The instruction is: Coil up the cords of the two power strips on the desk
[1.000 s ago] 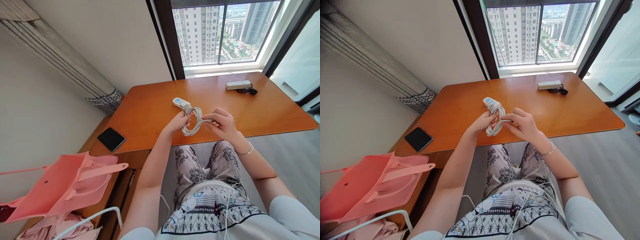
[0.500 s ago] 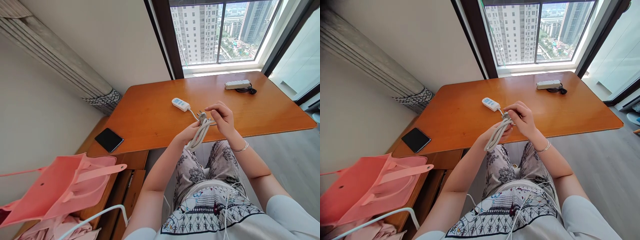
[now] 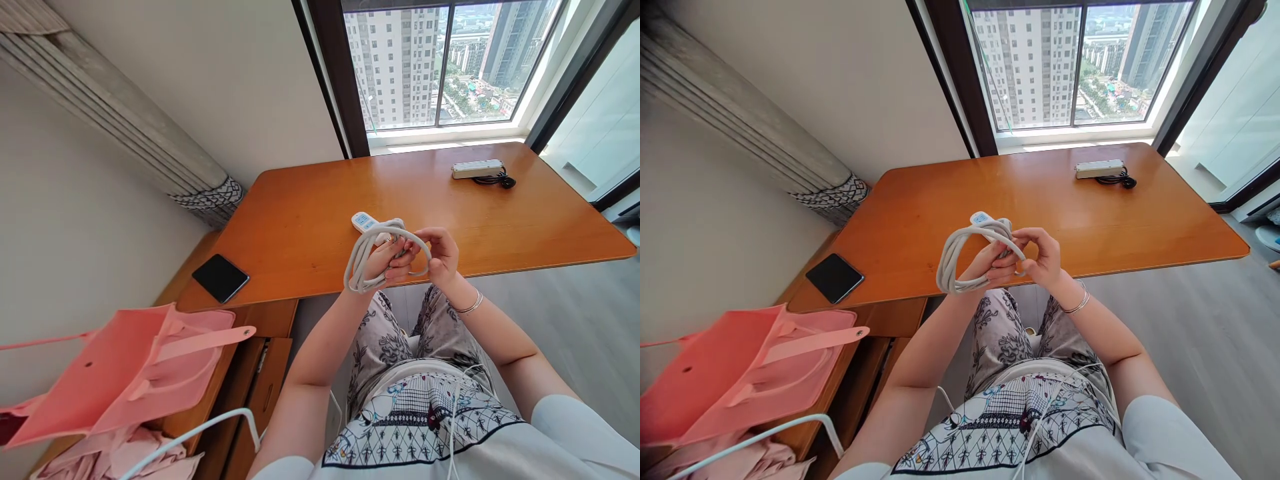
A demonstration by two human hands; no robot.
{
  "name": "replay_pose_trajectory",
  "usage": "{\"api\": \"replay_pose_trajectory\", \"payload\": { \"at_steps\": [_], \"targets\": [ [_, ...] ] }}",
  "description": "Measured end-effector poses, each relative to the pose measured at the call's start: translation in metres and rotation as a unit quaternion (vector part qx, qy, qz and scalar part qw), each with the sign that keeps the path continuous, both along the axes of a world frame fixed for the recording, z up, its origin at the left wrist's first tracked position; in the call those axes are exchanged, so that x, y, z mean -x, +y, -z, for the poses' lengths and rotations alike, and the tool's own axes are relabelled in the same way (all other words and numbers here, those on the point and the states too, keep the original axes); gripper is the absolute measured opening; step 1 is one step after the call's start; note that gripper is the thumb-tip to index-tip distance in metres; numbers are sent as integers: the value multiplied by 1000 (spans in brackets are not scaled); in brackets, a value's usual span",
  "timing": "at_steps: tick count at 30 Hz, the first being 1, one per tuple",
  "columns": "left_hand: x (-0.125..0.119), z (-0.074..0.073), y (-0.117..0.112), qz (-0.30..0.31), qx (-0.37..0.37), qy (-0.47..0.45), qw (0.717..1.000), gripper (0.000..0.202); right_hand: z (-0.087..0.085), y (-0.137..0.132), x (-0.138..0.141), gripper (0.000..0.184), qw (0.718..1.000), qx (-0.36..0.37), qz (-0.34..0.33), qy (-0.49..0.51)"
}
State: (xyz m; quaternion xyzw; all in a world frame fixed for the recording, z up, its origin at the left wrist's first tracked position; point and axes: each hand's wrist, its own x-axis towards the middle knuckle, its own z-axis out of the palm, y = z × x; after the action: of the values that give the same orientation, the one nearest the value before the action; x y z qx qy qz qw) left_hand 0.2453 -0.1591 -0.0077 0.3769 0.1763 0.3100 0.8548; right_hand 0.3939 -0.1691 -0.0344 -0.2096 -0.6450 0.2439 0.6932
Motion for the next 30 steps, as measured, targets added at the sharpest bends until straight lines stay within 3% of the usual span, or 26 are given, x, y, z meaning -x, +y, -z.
{"api": "replay_pose_trajectory", "payload": {
  "at_steps": [2,4,10,13,17,22,30],
  "targets": [
    [1,1,0,-7,4,-2,1000,48,-4,-4,-1,36,1000,-3,1,-18],
    [1,-1,0,2,-1,-12,1000,45,-10,-6,0,25,999,31,14,0],
    [-3,-17,-9,30,-71,-42,996,44,-23,-2,6,32,987,150,-10,64],
    [-2,-29,-13,-6,-98,-25,995,43,-24,-3,8,38,976,197,-41,87],
    [1,-36,-12,-58,-101,-3,993,36,-22,-5,9,43,968,192,-27,162],
    [5,-24,-4,-66,-106,23,992,34,-26,-6,9,48,965,194,-15,175],
    [1,7,12,-57,-34,22,998,29,-36,-12,3,48,976,104,-9,190]
  ]
}}
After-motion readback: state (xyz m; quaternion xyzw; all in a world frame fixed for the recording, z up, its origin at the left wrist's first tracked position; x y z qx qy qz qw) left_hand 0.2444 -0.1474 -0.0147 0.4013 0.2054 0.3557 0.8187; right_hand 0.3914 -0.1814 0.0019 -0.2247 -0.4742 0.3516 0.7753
